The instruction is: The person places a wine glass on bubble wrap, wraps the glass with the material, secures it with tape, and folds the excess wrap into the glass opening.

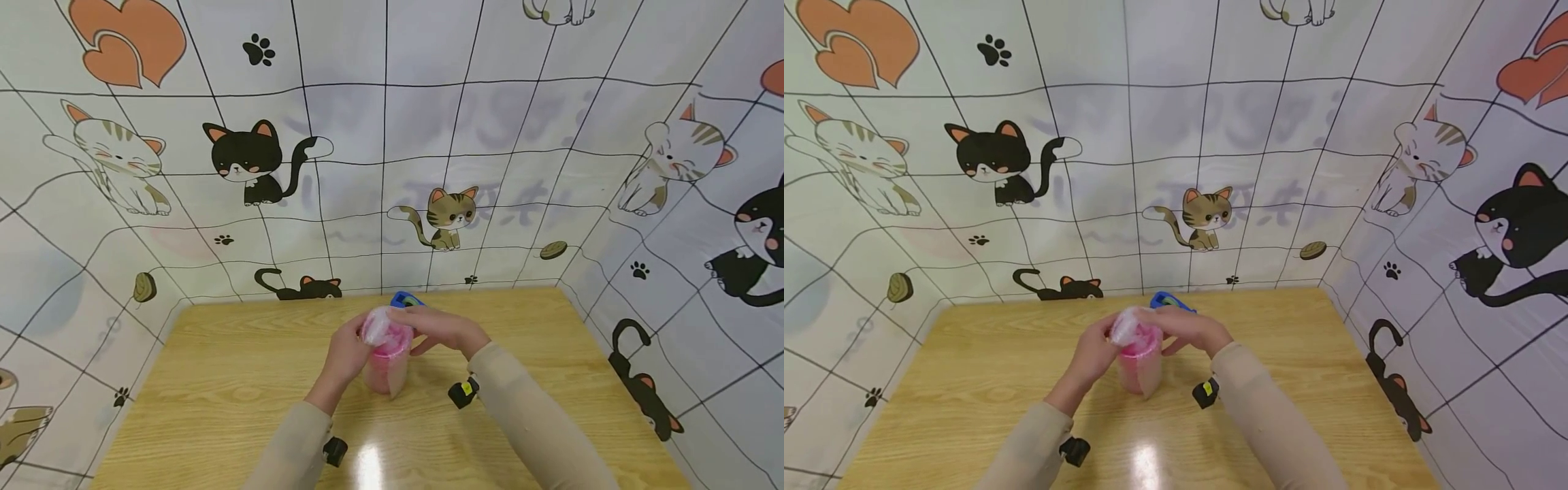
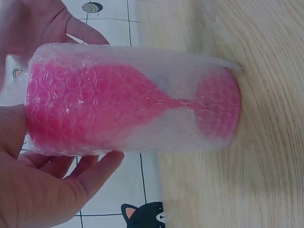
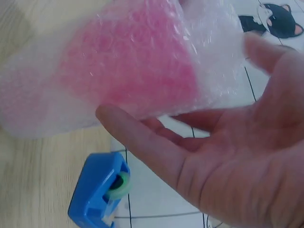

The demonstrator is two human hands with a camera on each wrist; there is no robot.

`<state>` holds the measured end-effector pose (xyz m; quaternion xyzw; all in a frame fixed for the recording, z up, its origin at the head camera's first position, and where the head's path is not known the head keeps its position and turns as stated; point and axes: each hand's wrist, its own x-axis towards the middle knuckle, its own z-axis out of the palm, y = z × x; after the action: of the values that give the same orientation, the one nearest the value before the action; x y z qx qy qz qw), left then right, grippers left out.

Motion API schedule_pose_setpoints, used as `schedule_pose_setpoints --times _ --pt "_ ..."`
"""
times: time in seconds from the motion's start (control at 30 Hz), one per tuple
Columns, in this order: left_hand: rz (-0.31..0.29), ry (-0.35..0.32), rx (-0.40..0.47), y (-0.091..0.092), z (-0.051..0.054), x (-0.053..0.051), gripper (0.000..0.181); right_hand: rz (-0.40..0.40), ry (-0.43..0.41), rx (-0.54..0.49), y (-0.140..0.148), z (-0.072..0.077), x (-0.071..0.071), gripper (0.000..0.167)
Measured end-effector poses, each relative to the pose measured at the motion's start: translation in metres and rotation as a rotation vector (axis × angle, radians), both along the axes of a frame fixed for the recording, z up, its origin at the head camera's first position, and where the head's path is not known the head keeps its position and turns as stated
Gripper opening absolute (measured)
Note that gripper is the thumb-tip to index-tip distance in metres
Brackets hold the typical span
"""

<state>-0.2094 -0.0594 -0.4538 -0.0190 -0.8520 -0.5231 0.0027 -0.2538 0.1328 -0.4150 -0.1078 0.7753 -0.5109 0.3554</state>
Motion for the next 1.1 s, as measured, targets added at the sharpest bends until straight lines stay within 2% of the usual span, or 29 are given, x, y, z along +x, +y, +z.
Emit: schedule_pose_setpoints --times 0.07,0.17,0.3,0.53,0.6,0.67,0.77,0.97,1.1 --pt "-0.010 -0.002 -0.008 -0.001 0.001 -0.001 0.050 -0.019 0.016 0.043 -0.004 0.001 0.000 0.062" --pt "-0.036 -0.027 0.044 -0.003 0.000 -0.001 0.052 -0.059 0.031 0.082 -0.010 0.003 0.001 0.057" --pt "-0.072 -0.134 0.184 -0.010 -0.001 -0.004 0.056 -0.054 0.074 0.128 -0.015 0.004 -0.001 0.048" --pt "-0.198 -0.277 0.283 -0.024 0.002 -0.008 0.056 -0.030 0.162 0.230 -0.021 0.007 -0.005 0.042" --pt "-0.208 -0.316 0.320 -0.027 0.005 -0.009 0.053 -0.031 0.189 0.258 -0.024 0.007 -0.005 0.043" --pt "-0.213 -0.326 0.303 -0.028 0.008 -0.009 0.051 -0.032 0.216 0.294 -0.028 0.007 -0.005 0.043" --pt "-0.216 -0.293 0.233 -0.027 0.012 -0.010 0.048 -0.047 0.274 0.363 -0.034 0.006 -0.004 0.040" --pt "-0.205 -0.202 0.087 -0.021 0.013 -0.013 0.048 -0.038 0.461 0.543 -0.044 0.002 0.000 0.034" --pt "-0.195 -0.108 -0.060 -0.016 0.016 -0.014 0.050 -0.024 0.505 0.647 -0.050 0.000 -0.001 0.040"
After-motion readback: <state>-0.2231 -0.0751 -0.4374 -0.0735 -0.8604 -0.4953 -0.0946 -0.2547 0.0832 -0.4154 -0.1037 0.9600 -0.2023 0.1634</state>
